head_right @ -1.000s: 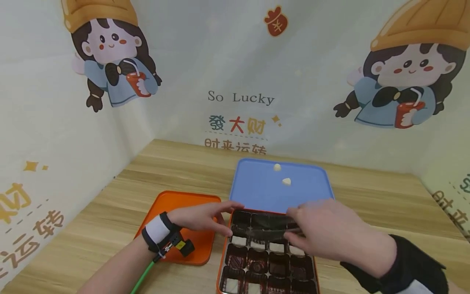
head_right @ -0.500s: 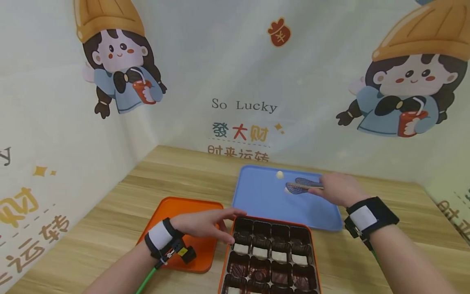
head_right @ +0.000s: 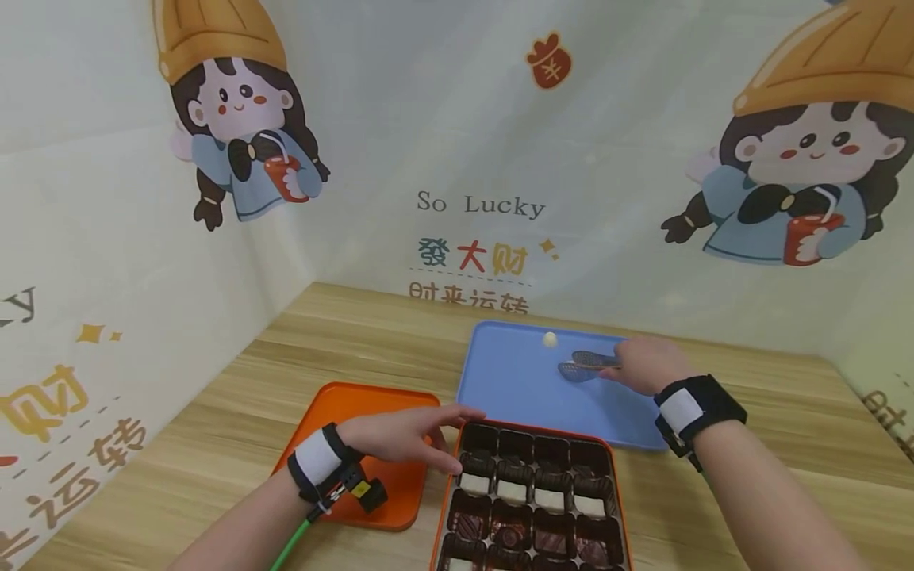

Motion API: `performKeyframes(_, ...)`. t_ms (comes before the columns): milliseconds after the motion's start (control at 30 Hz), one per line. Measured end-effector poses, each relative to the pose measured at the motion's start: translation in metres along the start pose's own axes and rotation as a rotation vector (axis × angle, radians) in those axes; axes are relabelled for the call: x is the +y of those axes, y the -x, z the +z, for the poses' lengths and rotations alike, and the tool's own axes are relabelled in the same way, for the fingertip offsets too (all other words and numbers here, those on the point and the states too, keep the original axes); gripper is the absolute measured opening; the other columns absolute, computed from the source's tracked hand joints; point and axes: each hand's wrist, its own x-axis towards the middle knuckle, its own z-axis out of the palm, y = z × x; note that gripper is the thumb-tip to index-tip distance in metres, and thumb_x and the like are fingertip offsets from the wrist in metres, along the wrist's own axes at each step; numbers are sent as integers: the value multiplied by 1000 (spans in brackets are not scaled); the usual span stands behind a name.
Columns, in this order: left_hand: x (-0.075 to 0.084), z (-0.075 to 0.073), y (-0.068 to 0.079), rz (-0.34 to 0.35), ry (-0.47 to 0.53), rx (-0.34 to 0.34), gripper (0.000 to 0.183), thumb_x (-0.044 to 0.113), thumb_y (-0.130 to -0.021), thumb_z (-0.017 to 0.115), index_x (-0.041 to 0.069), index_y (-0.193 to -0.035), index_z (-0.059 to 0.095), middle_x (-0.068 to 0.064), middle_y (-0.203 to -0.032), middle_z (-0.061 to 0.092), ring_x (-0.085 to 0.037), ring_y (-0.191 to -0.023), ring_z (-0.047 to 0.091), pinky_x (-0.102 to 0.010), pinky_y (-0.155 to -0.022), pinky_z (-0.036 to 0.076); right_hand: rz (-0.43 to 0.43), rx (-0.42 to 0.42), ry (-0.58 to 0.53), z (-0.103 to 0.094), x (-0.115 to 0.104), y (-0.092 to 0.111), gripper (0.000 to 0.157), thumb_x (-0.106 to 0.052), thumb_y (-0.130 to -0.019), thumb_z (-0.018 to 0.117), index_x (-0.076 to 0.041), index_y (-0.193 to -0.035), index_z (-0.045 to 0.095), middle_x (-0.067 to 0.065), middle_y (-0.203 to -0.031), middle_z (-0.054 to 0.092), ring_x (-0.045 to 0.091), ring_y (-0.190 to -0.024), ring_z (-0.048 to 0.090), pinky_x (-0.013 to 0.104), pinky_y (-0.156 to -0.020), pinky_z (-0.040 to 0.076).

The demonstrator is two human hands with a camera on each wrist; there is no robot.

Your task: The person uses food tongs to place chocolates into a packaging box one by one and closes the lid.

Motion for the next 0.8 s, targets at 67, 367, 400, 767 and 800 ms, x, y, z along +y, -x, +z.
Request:
performKeyframes(67,0,1,0,2,3,-5,64,26,-87,60,20,-142,28,-8,-139,33,-11,-104,49,-28,-81,40,-10,9,6,2,1,0,30,-37,-84,60,-10,-72,53,-3,-60,42,13,-53,39,30,-50,31)
performKeyframes(367,-2,1,-2,-8,-19,9,64,29,-87,60,22,-142,28,-6,-138,34,-12,-107,47,-28,-82,39,-18,24,-2,0,-1,1,26,-33,-84,61,-10,-73,57,-4,-61,44,12,-53,40,30,-50,33)
performKeyframes(400,-2,1,-2,-7,-18,9,64,29,-87,60,22,-142,28,-6,-138,34,-12,-110,45,-28,-83,38,-22,30,-3,0,0,2,25,-33,-84,61,-10,-73,58,-5,-61,45,12,-53,40,30,-49,33)
performKeyframes(767,-2,2,-2,7,-23,12,63,28,-87,60,20,-142,29,-6,-138,34,-13,-109,45,-27,-82,39,-43,102,-130,-13,1,39,39,-40,-86,57,-3,-93,66,3,-78,62,16,-66,57,39,-61,45)
performKeyframes(800,-2,1,-1,5,-27,14,63,28,-87,60,21,-142,29,-7,-138,34,-13,-108,46,-28,-81,39,-44,109,-145,-17,-1,47,42,-42,-86,56,-2,-96,66,5,-81,63,18,-70,59,40,-64,46)
